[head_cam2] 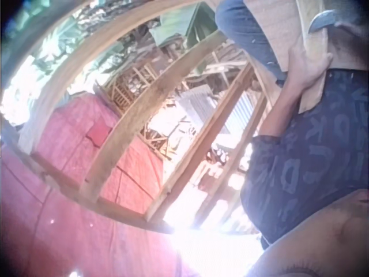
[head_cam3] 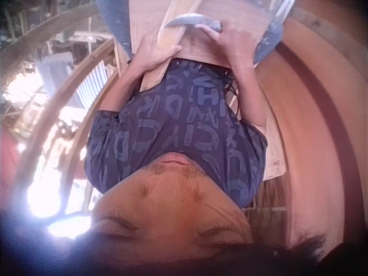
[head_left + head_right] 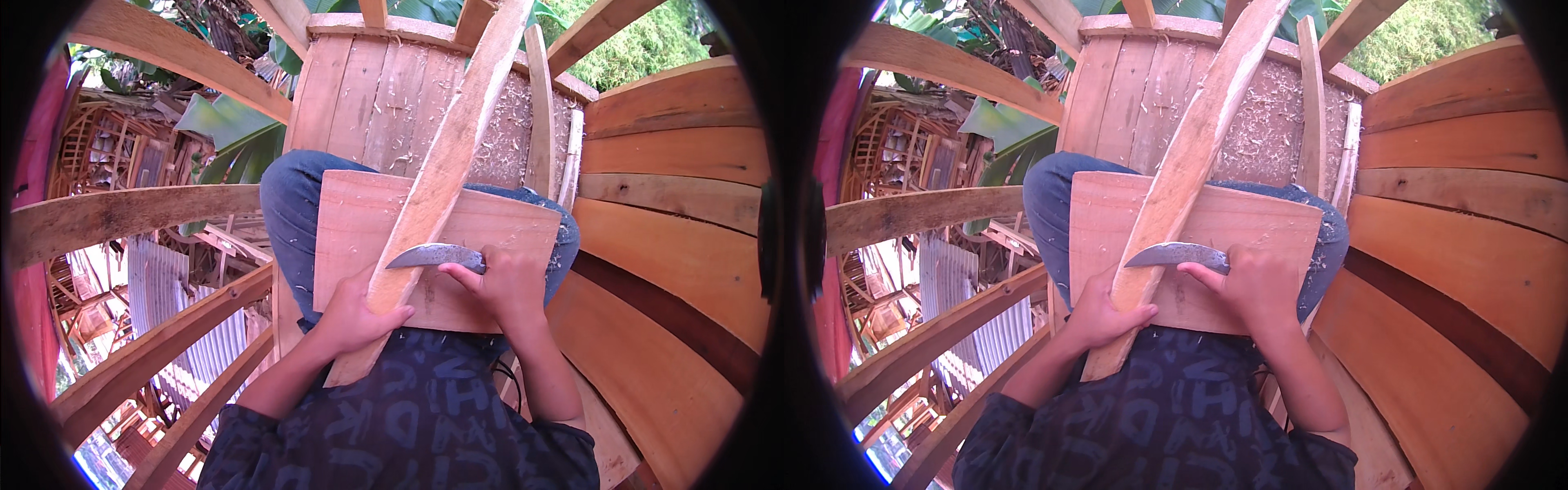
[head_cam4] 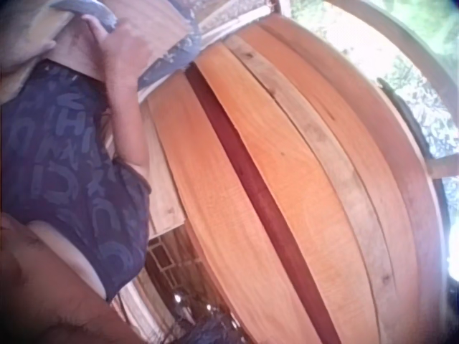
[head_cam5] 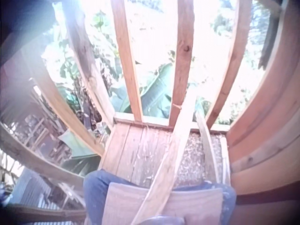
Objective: The person holds a long wooden plank on their lap and uses a curved knife to shave thin strips from its surface. They repeatedly scrape along the plank, producing wood shavings that accumulate on the lap board.
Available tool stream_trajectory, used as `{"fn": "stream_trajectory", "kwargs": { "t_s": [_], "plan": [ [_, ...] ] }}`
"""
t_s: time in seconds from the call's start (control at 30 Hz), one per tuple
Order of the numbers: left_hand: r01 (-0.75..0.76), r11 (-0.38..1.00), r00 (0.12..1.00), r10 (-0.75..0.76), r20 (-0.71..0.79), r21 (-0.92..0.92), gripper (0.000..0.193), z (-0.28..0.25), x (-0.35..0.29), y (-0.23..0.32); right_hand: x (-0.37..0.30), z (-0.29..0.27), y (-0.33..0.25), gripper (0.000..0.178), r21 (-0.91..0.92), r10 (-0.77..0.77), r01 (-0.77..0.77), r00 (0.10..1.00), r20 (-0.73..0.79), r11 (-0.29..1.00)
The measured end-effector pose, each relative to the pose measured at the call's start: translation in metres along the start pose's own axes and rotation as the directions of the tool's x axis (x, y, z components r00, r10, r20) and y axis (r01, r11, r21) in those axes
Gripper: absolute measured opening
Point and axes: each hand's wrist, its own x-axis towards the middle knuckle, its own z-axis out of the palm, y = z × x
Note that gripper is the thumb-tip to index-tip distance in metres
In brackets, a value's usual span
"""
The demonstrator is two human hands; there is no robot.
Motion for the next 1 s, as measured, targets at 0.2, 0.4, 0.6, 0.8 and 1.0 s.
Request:
{"fn": "stream_trajectory", "kwargs": {
  "t_s": [0.2, 0.4, 0.6, 0.8, 1.0],
  "plan": [
    [-0.004, 1.000, 1.000, 0.004, 0.001, 0.005, 0.058, -0.003, 0.001, -0.002, 0.007, -0.010, -0.003, 0.076, -0.035, -0.005, 0.007, 0.998, 0.056, 0.999],
    [-0.004, 1.000, 1.000, 0.004, -0.002, 0.000, 0.059, -0.003, 0.003, 0.004, 0.011, -0.008, -0.002, 0.076, -0.047, 0.001, 0.000, 1.000, 0.021, 0.999],
    [-0.049, 0.999, 0.999, 0.049, 0.001, -0.016, 0.059, -0.003, 0.004, 0.003, 0.013, 0.006, 0.008, 0.081, -0.052, -0.106, 0.099, 0.981, -0.162, 0.994],
    [-0.021, 0.998, 1.000, 0.021, -0.001, -0.054, 0.058, -0.003, 0.003, 0.001, 0.019, -0.006, 0.012, 0.073, -0.108, -0.042, 0.031, 0.994, -0.099, 0.994],
    [-0.028, 0.999, 0.999, 0.028, -0.016, -0.023, 0.057, -0.003, 0.004, 0.004, 0.020, 0.000, 0.013, 0.074, -0.089, -0.055, 0.040, 0.984, -0.167, 0.995]
  ]
}}
